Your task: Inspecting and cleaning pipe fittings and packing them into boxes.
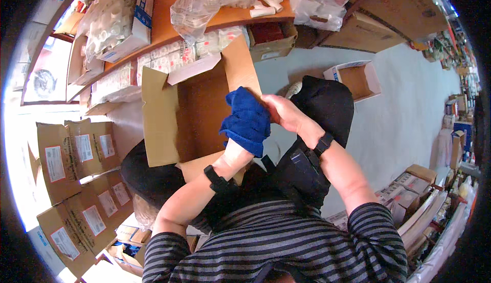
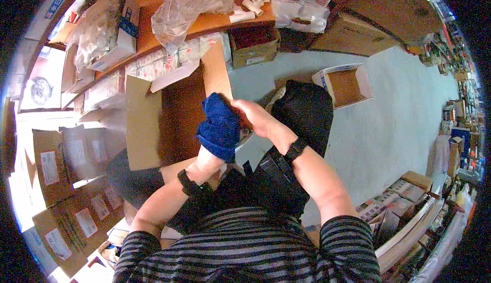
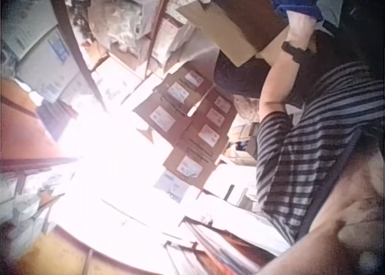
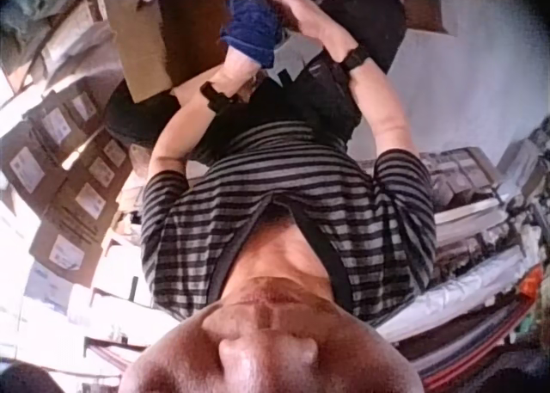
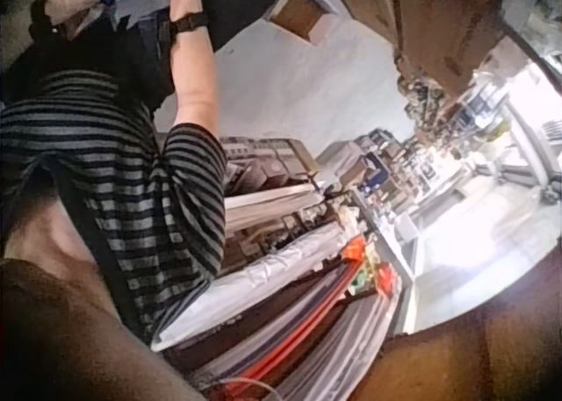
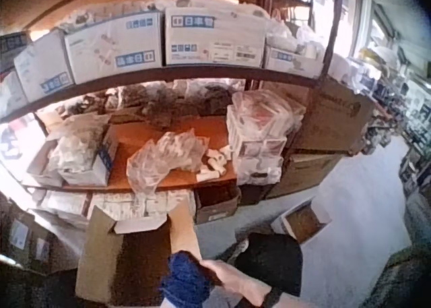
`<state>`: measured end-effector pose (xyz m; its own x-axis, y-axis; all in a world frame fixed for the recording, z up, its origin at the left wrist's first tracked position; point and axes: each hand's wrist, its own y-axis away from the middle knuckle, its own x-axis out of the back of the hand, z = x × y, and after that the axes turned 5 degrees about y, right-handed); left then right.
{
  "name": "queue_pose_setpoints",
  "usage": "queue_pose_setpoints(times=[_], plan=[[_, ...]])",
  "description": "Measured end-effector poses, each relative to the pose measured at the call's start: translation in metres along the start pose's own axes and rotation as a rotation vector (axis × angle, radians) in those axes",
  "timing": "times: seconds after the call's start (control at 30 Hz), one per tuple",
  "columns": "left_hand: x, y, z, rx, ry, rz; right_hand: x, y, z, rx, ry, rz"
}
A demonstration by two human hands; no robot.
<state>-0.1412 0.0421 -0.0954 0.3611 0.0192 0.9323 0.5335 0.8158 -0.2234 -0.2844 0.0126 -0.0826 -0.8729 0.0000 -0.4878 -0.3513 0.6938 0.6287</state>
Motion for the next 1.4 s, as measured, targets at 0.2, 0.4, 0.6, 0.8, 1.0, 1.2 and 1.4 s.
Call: queue_pose_setpoints(times=[0.2, 0.4, 0.6, 0.8, 1.0, 1.2, 1.4], plan=[[0.001, 0.015, 0.000, 0.179, 1.405, 0.125, 0.008, -0.010, 0.006, 0.109, 0.367, 0.167], [0.000, 0.003, -0.006, 0.043, 1.060, 0.002, 0.008, -0.009, 0.003, 0.185, 0.341, 0.148], [-0.028, -0.018, -0.012, 0.746, 2.067, 0.251, 0.004, -0.002, -0.001, 0.014, 0.343, 0.103], [0.008, -0.021, -0.081, 0.669, 2.388, 0.238, 0.015, -0.005, 0.007, 0.206, 0.735, 0.194], [0.058, 0.000, -0.081, 0.336, 2.519, 0.076, 0.014, 0.003, 0.001, 0.377, 1.100, 0.317], [0.075, 0.014, -0.065, 0.610, 2.459, 0.077, -0.010, 0.036, -0.026, 0.929, 0.922, 0.585], [0.091, 0.031, -0.022, 0.485, 2.164, -0.284, -0.031, 0.051, -0.003, 0.415, 0.175, -0.036]])
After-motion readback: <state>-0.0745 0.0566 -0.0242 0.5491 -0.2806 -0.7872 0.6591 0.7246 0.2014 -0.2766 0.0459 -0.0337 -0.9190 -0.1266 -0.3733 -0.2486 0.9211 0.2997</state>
